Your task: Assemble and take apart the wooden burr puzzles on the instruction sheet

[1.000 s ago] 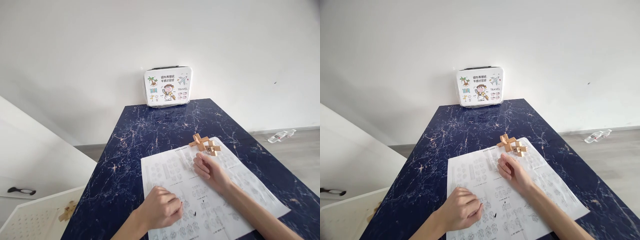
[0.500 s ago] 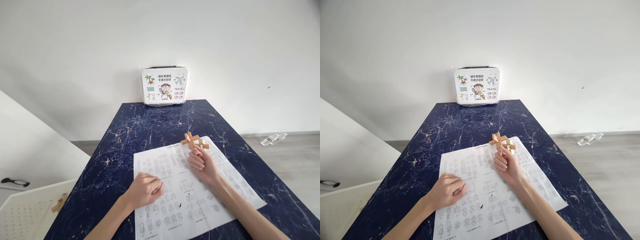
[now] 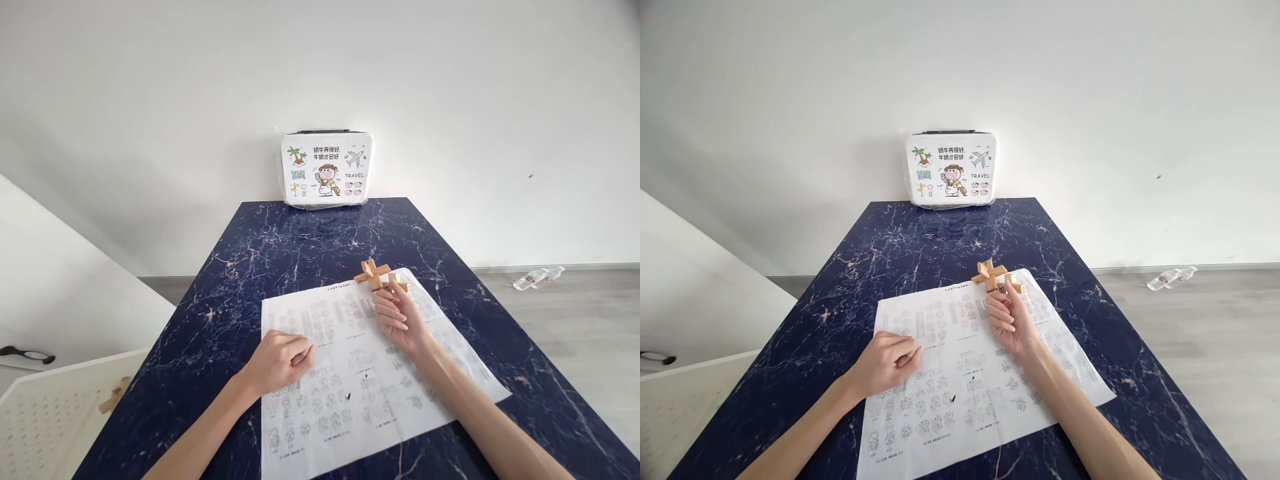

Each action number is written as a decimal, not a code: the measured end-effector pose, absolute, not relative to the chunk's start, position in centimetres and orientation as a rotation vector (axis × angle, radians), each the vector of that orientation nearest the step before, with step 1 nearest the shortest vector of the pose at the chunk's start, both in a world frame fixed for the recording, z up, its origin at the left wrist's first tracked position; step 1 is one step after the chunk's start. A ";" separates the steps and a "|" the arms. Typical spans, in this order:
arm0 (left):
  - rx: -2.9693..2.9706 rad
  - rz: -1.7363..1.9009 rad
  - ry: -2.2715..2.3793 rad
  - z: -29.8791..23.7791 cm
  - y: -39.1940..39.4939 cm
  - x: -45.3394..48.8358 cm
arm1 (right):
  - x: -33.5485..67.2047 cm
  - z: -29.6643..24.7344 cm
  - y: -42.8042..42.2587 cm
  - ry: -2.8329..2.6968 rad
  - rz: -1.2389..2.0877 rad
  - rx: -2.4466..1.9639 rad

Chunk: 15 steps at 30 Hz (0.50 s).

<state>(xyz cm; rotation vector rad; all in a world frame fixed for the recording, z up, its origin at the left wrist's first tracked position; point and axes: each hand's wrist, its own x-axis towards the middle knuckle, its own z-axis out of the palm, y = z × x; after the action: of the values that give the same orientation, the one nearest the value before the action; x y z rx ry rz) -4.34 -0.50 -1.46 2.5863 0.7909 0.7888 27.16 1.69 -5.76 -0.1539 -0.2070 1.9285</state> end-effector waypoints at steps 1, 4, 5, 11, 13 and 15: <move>2.570 0.785 0.795 -1.5 -0.5 -4.3 | 27.2 -5.9 1.7 -0.207 1.933 -0.154; 2.500 0.773 0.822 -1.4 -0.4 -4.3 | 27.4 -6.0 1.8 -0.216 1.934 -0.161; 2.468 0.771 0.837 -1.3 -0.4 -4.3 | 27.4 -6.0 1.8 -0.221 1.929 -0.166; 2.192 0.854 1.042 -0.6 0.4 -4.4 | 27.1 -5.4 1.6 -0.284 1.866 -0.266; 2.102 0.885 1.117 -0.4 0.9 -4.4 | 26.9 -5.0 1.5 -0.321 1.828 -0.333; 2.023 0.904 1.175 -0.2 1.2 -4.5 | 26.4 -4.7 1.3 -0.366 1.774 -0.414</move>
<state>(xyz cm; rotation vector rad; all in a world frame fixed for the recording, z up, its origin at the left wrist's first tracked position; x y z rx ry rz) -4.50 1.20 -0.21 2.0231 1.1754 0.9042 26.39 1.27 -4.71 -0.4136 -0.3660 1.7737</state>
